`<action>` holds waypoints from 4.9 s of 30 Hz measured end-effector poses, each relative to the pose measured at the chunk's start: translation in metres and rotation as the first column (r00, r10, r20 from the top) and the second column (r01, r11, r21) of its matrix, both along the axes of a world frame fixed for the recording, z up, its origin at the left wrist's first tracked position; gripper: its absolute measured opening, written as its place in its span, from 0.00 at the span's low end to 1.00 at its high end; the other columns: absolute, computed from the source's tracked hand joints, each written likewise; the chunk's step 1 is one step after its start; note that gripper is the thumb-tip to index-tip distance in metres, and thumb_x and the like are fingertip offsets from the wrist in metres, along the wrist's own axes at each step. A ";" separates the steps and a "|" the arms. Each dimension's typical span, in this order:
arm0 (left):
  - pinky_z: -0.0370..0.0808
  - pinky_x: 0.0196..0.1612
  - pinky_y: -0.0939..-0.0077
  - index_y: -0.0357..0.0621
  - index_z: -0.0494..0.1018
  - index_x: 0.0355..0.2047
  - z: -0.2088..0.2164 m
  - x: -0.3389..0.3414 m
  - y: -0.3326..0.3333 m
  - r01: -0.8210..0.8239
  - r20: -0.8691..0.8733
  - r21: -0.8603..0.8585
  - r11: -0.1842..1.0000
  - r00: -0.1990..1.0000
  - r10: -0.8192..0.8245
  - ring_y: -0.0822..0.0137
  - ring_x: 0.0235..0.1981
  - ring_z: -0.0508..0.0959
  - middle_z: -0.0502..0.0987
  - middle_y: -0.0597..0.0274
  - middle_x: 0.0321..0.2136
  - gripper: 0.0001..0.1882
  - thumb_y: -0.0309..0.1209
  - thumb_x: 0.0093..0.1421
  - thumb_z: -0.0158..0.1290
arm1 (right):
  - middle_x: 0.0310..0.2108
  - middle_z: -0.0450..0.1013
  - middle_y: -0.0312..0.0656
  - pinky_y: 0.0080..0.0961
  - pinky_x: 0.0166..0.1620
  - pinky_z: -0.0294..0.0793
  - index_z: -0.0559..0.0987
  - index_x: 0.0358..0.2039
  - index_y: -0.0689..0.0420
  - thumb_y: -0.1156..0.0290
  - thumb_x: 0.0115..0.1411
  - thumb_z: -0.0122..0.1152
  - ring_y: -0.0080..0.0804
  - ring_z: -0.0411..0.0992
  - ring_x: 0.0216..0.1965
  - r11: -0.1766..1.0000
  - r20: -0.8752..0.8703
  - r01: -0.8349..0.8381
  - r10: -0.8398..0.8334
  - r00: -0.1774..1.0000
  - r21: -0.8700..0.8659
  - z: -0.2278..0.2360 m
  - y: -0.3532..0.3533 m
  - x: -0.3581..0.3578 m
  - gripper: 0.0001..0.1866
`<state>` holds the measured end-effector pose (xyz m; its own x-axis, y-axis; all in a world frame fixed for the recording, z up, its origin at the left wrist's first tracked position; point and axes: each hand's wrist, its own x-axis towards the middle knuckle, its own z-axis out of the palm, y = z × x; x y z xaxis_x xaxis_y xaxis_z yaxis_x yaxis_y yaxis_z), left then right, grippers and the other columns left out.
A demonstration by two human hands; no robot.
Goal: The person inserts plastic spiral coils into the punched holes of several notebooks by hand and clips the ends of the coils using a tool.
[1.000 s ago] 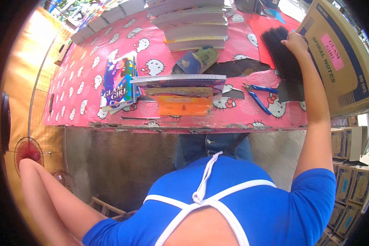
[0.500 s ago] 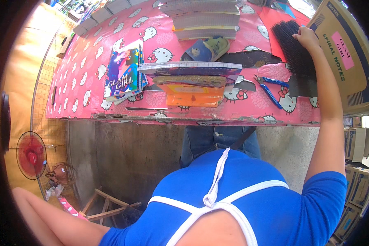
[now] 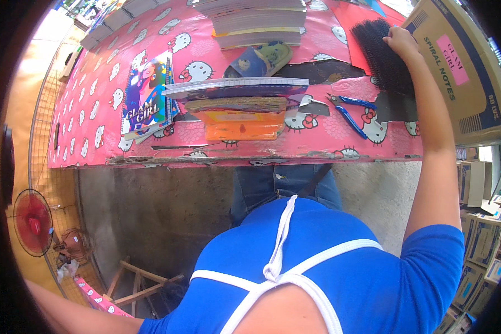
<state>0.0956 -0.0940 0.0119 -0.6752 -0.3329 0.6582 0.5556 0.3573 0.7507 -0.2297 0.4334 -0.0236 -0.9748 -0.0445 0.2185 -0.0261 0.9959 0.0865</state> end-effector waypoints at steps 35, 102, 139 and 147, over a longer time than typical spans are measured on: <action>0.72 0.33 0.78 0.41 0.75 0.32 0.068 0.046 -0.039 -0.050 -0.540 -0.025 0.998 0.841 0.028 0.77 0.28 0.74 0.76 0.70 0.27 0.06 0.28 0.54 0.53 | 0.30 0.72 0.38 0.21 0.36 0.70 0.81 0.35 0.58 0.84 0.45 0.64 0.27 0.71 0.31 0.390 -0.383 -0.655 0.577 0.722 -0.647 0.050 -0.175 0.195 0.14; 0.66 0.46 0.63 0.43 0.78 0.26 -0.013 -0.096 0.074 -0.118 0.111 -0.457 0.882 0.976 0.188 0.57 0.41 0.73 0.77 0.61 0.34 0.19 0.38 0.35 0.70 | 0.30 0.74 0.38 0.24 0.39 0.73 0.76 0.36 0.59 0.72 0.45 0.69 0.27 0.73 0.33 -0.061 -0.232 -0.317 0.811 0.537 -0.947 0.025 -0.229 0.117 0.17; 0.76 0.39 0.71 0.41 0.78 0.32 0.073 -0.028 0.059 -0.208 -0.522 -0.279 0.937 0.852 0.034 0.65 0.33 0.77 0.79 0.57 0.32 0.11 0.17 0.45 0.60 | 0.55 0.63 0.53 0.36 0.59 0.59 0.70 0.51 0.61 0.61 0.56 0.61 0.49 0.64 0.55 0.923 -0.122 -0.354 0.338 0.933 -0.153 -0.072 -0.111 0.236 0.25; 0.77 0.34 0.71 0.35 0.77 0.28 -0.036 -0.041 0.112 0.061 -0.016 -0.115 0.991 0.998 -0.063 0.60 0.31 0.79 0.80 0.54 0.33 0.13 0.13 0.39 0.61 | 0.41 0.73 0.49 0.31 0.45 0.72 0.76 0.44 0.62 0.72 0.50 0.65 0.42 0.73 0.42 0.428 -0.236 -0.589 0.636 0.735 -0.686 0.025 -0.196 0.274 0.19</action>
